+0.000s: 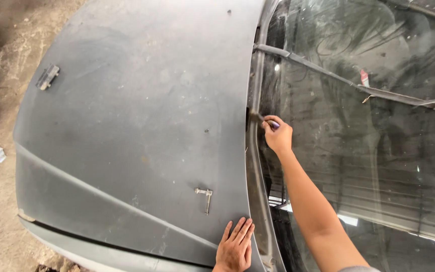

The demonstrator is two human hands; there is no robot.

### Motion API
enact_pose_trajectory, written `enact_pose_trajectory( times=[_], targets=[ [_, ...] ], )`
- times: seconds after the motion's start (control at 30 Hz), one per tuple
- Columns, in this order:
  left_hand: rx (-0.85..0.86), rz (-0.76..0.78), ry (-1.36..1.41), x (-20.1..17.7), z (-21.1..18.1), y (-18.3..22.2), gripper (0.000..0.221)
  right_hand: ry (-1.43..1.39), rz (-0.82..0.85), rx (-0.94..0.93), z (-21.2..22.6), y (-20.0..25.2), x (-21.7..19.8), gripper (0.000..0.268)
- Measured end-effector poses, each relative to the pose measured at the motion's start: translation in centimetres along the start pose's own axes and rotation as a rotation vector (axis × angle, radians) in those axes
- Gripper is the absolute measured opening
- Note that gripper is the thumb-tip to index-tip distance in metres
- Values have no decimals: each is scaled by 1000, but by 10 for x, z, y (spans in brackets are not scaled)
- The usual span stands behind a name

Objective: The person uses a brush to scrub the rubber seal and the surface of a car's windshield. They start at the base of the windshield near the hood and move along the edges and across the glass, cleaning the area thoroughly.

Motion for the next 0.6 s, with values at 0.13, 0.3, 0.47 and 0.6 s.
enact_pose_trajectory(
  times=[0.13,0.3,0.47,0.6],
  targets=[
    [0,68,40,2,-1,1,56,-312,-284,-225,-8,20,-53,2],
    [-4,-16,-6,-2,-2,-1,50,-300,-740,-112,-9,120,-150,8],
    [7,-19,-31,3,-2,2,52,187,-788,-339,-30,221,-152,11],
    [11,-9,-53,9,-1,5,52,250,-601,-272,-31,253,-110,14]
  ],
)
Point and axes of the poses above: each hand's wrist, its own y-axis away from the middle knuckle, its own x-axis out of the palm, z = x × y, the point moved 5 cm from there along -y, towards the middle knuckle, and after that the axes turned 7 degrees about z, right-handed, at the moved point
